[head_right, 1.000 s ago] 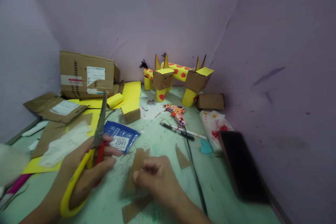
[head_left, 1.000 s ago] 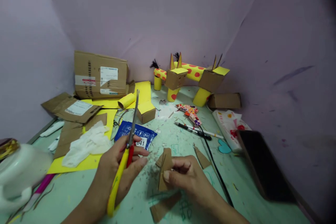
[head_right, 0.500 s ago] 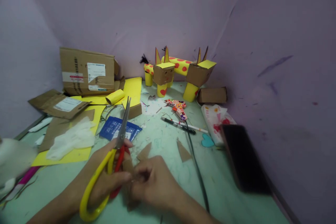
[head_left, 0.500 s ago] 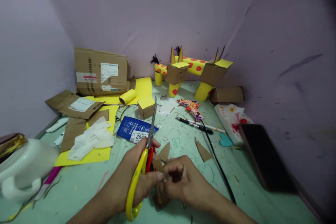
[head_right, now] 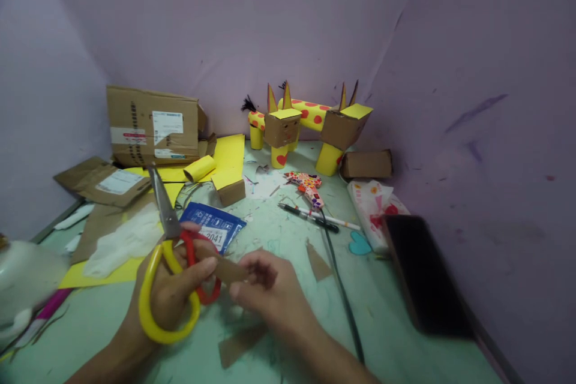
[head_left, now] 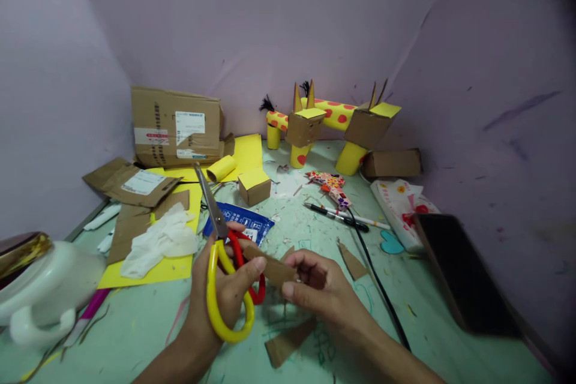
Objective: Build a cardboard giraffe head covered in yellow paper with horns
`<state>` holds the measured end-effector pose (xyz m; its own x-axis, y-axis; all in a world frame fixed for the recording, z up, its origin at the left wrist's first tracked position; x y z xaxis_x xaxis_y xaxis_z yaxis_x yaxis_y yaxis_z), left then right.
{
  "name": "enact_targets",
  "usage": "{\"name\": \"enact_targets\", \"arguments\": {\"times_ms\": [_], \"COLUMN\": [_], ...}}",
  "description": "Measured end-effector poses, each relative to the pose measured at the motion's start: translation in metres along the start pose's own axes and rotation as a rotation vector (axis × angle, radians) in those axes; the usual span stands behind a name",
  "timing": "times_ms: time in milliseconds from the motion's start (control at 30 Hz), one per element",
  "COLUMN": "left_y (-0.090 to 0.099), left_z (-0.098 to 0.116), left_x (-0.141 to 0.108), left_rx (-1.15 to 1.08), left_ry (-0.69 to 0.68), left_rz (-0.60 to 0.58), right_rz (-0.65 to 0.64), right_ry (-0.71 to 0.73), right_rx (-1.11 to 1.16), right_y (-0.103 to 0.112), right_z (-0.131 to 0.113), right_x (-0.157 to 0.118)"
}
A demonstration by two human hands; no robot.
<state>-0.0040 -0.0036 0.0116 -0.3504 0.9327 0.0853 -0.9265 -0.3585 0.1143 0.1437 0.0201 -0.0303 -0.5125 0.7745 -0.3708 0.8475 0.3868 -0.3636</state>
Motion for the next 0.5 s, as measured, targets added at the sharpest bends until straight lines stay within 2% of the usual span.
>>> {"name": "enact_targets", "arguments": {"times_ms": [133, 333, 500], "left_y": [-0.0028, -0.0036, -0.0014], "left_z": [-0.0056, -0.0053, -0.0082], "left_x": [-0.0038, -0.0034, 0.0004], "left_rx": [0.008, 0.133, 0.148], "left_ry": [-0.002, -0.060, -0.065], "left_rz": [0.063, -0.025, -0.039], "right_rz": [0.065, 0.076, 0.108], "right_ry": [-0.008, 0.016, 0.060], "right_rx": [0.102, 0.164, 0.104], "right_y": [0.0034, 0.0034, 0.0029], "right_z": [0.0080, 0.0090, 0.0034], "right_x": [0.0026, 0.0034, 0.0019]}}
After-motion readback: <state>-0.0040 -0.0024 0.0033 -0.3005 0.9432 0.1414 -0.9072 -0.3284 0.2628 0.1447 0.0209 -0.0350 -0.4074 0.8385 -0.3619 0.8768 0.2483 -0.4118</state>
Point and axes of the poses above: each hand's wrist, its own x-axis towards the middle knuckle, its own y-axis out of the back of the hand, z = x × y, the point moved 4 cm from there along x, towards the middle knuckle, and after that the axes turned 8 degrees about -y, right-handed, at the moved point
